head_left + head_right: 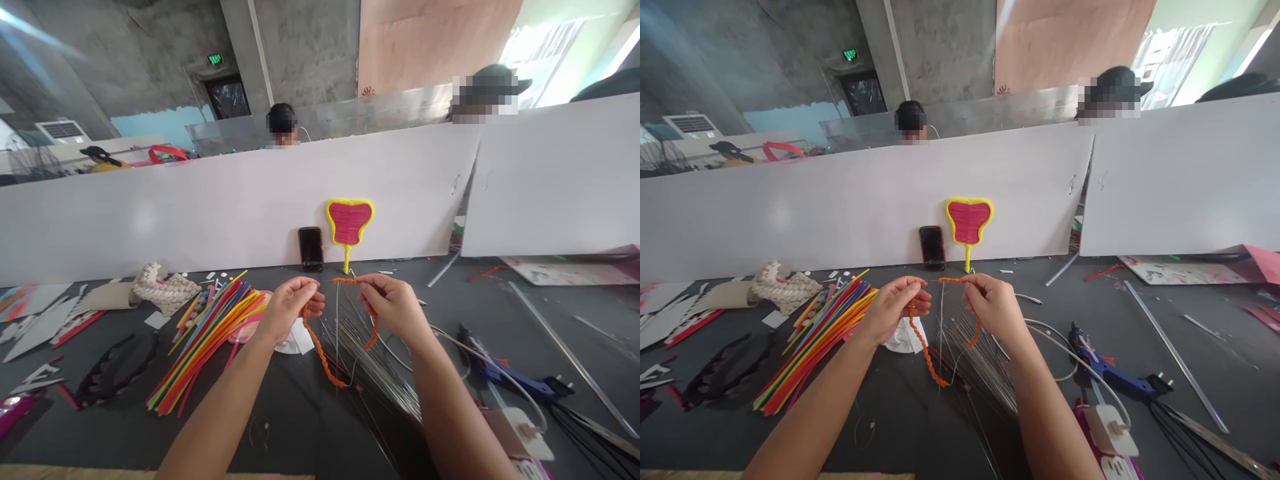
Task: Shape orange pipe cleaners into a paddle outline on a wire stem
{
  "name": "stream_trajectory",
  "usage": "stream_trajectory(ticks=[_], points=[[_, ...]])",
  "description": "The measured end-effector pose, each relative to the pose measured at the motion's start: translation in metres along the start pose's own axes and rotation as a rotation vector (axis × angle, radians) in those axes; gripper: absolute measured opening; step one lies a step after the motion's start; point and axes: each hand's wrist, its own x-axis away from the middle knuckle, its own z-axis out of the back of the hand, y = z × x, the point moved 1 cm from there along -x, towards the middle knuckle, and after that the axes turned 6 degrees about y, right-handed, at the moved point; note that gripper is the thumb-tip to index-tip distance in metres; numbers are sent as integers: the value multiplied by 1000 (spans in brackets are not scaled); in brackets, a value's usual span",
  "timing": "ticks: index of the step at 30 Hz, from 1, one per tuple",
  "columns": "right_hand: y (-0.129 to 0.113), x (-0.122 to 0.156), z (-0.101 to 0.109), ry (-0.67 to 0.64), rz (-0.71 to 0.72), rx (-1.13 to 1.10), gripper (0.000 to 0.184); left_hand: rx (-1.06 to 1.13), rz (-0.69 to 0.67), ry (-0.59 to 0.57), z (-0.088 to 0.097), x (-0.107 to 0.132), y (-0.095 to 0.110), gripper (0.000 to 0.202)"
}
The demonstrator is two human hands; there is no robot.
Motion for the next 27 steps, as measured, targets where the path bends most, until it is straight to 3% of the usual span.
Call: stream_trajectory(ticks=[4,14,21,27], points=[[0,0,0,-11,-12,-44,24,-95,-33,43,-1,-2,2,35],[1,1,-3,-21,-18,-50,25,-77,-59,-5,-3,-7,-2,32],[4,-5,2,-75,-134,-327,48,-5,-59,59,1,-7,-1,30],[5,-4,-7,-65,-88,-290,37,-12,-89,77,6,-8,-2,30]])
